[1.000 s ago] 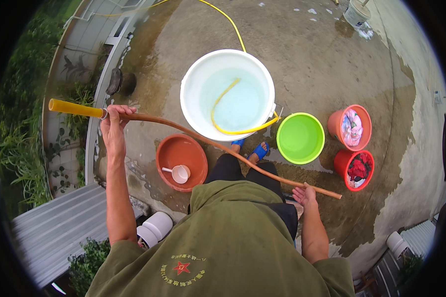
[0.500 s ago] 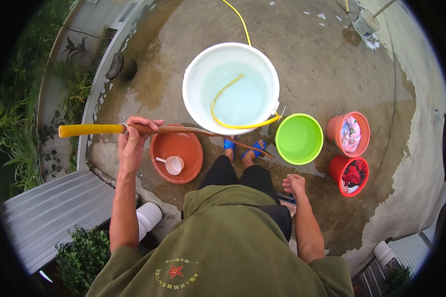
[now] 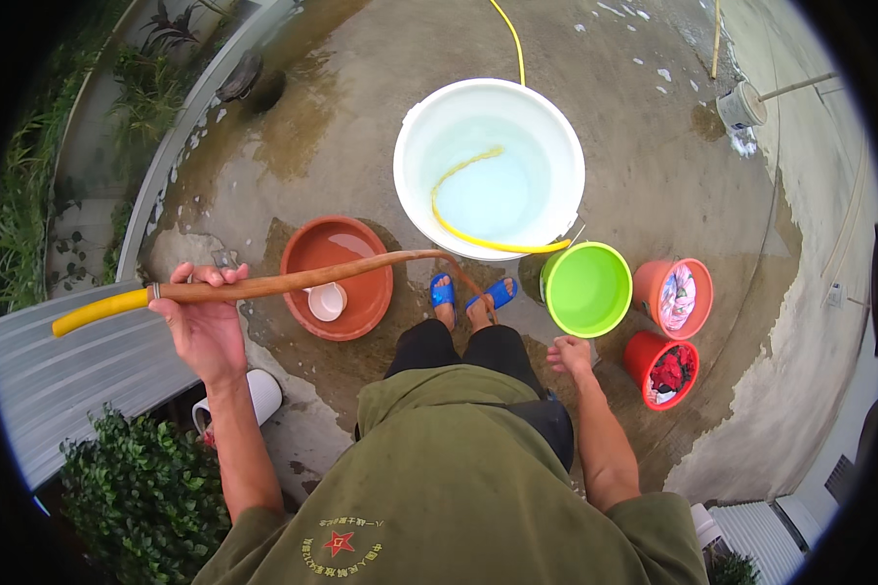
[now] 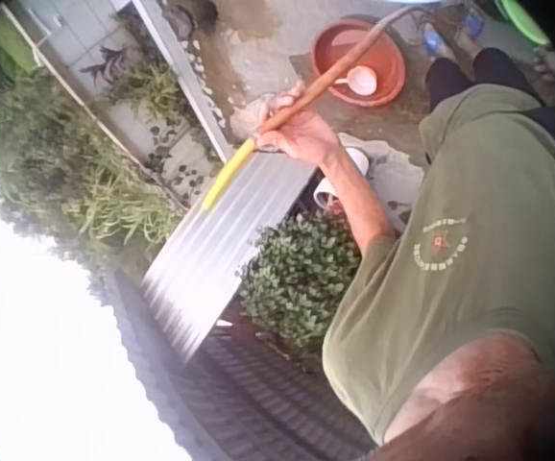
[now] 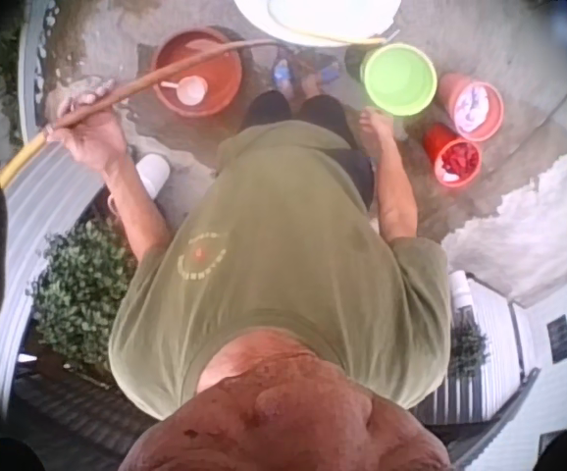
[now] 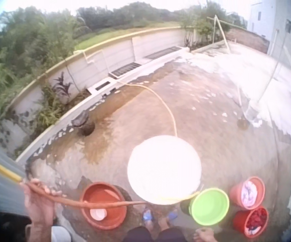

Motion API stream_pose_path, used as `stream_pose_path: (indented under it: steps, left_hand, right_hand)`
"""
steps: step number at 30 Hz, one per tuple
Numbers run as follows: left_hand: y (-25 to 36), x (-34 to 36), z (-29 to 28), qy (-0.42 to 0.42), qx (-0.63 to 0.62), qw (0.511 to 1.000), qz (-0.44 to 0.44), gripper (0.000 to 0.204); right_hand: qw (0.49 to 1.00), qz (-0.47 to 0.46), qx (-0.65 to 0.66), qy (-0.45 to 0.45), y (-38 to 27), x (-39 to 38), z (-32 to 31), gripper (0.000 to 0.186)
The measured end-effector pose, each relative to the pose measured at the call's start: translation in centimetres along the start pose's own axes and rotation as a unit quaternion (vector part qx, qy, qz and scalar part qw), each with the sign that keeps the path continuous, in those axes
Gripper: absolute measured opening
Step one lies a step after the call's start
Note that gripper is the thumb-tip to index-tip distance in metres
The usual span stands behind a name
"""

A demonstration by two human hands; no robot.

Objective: The person fills a bucket with water using a hose, then retrieves pliers from a storage area and uses them to cut a section of the hose. The person then connects the hose to a yellow pipe and places it into the bucket.

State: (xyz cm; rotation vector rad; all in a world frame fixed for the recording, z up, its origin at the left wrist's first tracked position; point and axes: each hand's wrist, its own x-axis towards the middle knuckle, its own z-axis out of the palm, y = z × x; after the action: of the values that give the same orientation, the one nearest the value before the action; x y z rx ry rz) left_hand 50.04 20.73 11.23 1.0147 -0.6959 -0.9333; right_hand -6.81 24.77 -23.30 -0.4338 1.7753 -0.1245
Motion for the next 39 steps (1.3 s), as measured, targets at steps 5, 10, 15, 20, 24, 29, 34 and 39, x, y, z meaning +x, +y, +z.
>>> stream_pose_path:
  steps: [5,10,15,20,24,29,34,39]
  left_hand:
    - [0.4,-1.0,-5.3,0.101,-0.067,0.993,-0.014,0.06]
    - [0.5,-1.4,-7.8,0.137,-0.088,0.986,-0.036,0.057]
    - [0.8,-2.3,-6.9,0.211,-0.072,0.974,-0.032,0.059]
    - [0.1,-4.7,-6.3,0.278,-0.058,0.958,-0.035,0.061]
    - [-0.8,-5.9,-5.7,0.308,-0.059,0.949,-0.044,0.061]
    - [-1.8,-7.7,-4.9,0.344,-0.056,0.936,-0.049,0.06]
    - [-2.9,-10.6,-4.2,0.4,-0.049,0.912,-0.071,0.06]
    - [-3.9,-13.2,-3.7,0.409,-0.035,0.907,-0.097,0.059]
  right_hand:
    - [0.998,-0.04,-0.039,-0.004,-2.0,-1.4,2.8,0.02]
    - [0.996,-0.054,-0.072,-0.022,-2.3,-1.6,3.4,0.021]
    - [0.992,-0.012,-0.116,-0.038,-1.1,1.5,2.0,0.02]
    - [0.99,-0.019,-0.128,-0.055,-4.9,3.7,1.1,0.022]
    - [0.986,-0.056,-0.141,-0.065,-9.3,5.2,1.0,0.022]
    - [0.971,-0.103,-0.199,-0.08,-14.8,6.9,2.4,0.022]
    - [0.9,-0.265,-0.333,-0.09,-19.8,9.7,7.8,0.027]
    - [0.843,-0.335,-0.401,-0.125,-23.0,12.7,14.9,0.038]
